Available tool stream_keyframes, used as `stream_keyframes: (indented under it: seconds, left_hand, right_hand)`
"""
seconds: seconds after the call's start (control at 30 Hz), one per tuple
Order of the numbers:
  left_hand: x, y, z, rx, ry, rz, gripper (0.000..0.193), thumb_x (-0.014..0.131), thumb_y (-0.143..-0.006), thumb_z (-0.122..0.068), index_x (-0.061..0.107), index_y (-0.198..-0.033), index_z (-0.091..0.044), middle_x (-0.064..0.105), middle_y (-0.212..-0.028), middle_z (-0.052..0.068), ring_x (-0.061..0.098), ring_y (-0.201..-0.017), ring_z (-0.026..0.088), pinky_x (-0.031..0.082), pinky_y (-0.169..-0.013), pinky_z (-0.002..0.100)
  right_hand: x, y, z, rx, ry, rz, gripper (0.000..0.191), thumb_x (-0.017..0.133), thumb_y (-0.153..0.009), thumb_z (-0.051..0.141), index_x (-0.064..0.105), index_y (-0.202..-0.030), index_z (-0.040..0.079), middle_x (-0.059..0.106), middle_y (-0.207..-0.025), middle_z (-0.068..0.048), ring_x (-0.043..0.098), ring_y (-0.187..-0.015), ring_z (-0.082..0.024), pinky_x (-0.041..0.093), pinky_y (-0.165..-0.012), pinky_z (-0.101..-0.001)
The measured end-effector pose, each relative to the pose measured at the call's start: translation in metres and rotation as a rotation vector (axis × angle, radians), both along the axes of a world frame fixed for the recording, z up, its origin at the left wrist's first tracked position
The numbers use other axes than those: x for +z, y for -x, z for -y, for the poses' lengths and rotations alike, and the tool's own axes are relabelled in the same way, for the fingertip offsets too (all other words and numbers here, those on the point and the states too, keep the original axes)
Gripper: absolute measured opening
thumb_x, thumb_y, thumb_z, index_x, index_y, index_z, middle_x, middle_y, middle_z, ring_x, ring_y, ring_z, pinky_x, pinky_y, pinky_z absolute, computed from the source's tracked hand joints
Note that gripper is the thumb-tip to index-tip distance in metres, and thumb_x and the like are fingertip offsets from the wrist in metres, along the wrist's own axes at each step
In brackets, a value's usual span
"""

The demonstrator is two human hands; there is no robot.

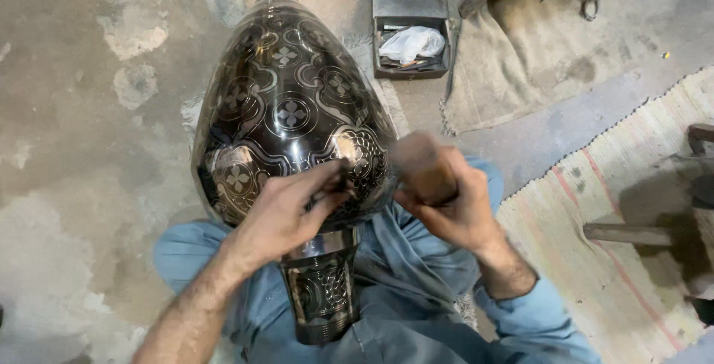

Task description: The person sits on the floor and uses a small metal chisel and a wooden mallet to engrave intricate floral and geometric patterns into the surface of a large, polished metal vessel. The person repeatedly taps the chisel with the mallet to create the design.

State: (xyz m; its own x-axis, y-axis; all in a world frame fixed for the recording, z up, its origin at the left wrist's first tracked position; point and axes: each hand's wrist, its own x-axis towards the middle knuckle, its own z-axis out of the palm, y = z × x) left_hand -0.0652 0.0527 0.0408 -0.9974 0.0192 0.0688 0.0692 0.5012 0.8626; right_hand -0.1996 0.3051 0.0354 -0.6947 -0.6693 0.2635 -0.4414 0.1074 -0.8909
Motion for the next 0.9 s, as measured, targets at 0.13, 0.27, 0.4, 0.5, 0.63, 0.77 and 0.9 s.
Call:
stream_keyframes:
  seconds: [0.13,0.27,0.4,0.5,0.63,0.77,0.9]
  left_hand:
    - [0.021,0.046,0.002,-0.314,0.258,0.173,0.046,0.069,-0.091,-0.014,0.058,-0.134,-0.004,0.076,-0.096,0.017,0.075,-0.085,0.036,0.061,-0.073,0.045]
    - [0.032,0.076,-0.004,-0.572,0.437,0.259,0.045,0.07,-0.089,-0.014,0.061,-0.133,-0.014,0.074,-0.087,0.018,0.072,-0.085,0.037,0.057,-0.072,0.05]
    - [0.034,0.098,-0.006,-0.794,0.429,0.314,0.047,0.076,-0.083,-0.018,0.064,-0.128,-0.022,0.075,-0.091,0.014,0.073,-0.089,0.034,0.057,-0.074,0.05]
    - [0.03,0.105,-0.006,-0.852,0.403,0.297,0.048,0.076,-0.084,-0.02,0.063,-0.13,-0.022,0.075,-0.091,0.013,0.073,-0.089,0.035,0.057,-0.075,0.049]
    - [0.028,0.109,-0.004,-0.905,0.404,0.316,0.043,0.075,-0.085,-0.02,0.064,-0.127,-0.02,0.076,-0.093,0.013,0.073,-0.091,0.035,0.057,-0.076,0.05]
    - [0.031,0.11,-0.005,-0.934,0.386,0.293,0.044,0.076,-0.082,-0.018,0.065,-0.125,-0.019,0.075,-0.095,0.013,0.072,-0.092,0.036,0.056,-0.075,0.051]
    - [0.035,0.108,-0.006,-0.875,0.39,0.318,0.044,0.077,-0.08,-0.018,0.065,-0.123,-0.019,0.075,-0.095,0.013,0.072,-0.092,0.036,0.056,-0.074,0.05]
  right_hand:
    - [-0.075,-0.045,-0.007,-0.173,-0.078,0.446,0.038,0.08,-0.083,0.007,0.063,-0.116,0.0,0.069,-0.091,-0.003,0.064,-0.085,-0.01,0.055,-0.077,-0.0269]
    - [-0.104,-0.076,-0.014,-0.268,-0.234,0.547,0.038,0.081,-0.08,0.011,0.063,-0.111,0.0,0.069,-0.086,-0.002,0.061,-0.081,-0.008,0.055,-0.073,-0.0276]
    - [-0.108,-0.082,-0.018,-0.348,-0.377,0.417,0.04,0.085,-0.077,0.015,0.066,-0.108,0.0,0.069,-0.078,-0.003,0.059,-0.075,-0.008,0.054,-0.068,-0.029]
    - [-0.107,-0.082,-0.018,-0.376,-0.3,0.406,0.036,0.084,-0.077,0.012,0.064,-0.104,-0.001,0.069,-0.079,-0.001,0.058,-0.075,-0.007,0.053,-0.066,-0.0276]
    - [-0.107,-0.091,-0.015,-0.523,0.097,0.475,0.018,0.081,-0.089,0.007,0.064,-0.084,0.001,0.063,-0.076,0.0,0.059,-0.068,-0.007,0.048,-0.061,-0.0254]
    - [-0.105,-0.097,-0.014,-0.627,0.068,0.447,0.016,0.08,-0.086,0.007,0.064,-0.084,0.004,0.063,-0.072,0.003,0.058,-0.063,-0.007,0.048,-0.057,-0.0239]
    - [-0.106,-0.091,-0.018,-0.544,-0.007,0.369,0.021,0.08,-0.092,0.005,0.064,-0.079,0.005,0.06,-0.07,0.002,0.057,-0.065,-0.008,0.046,-0.059,-0.025]
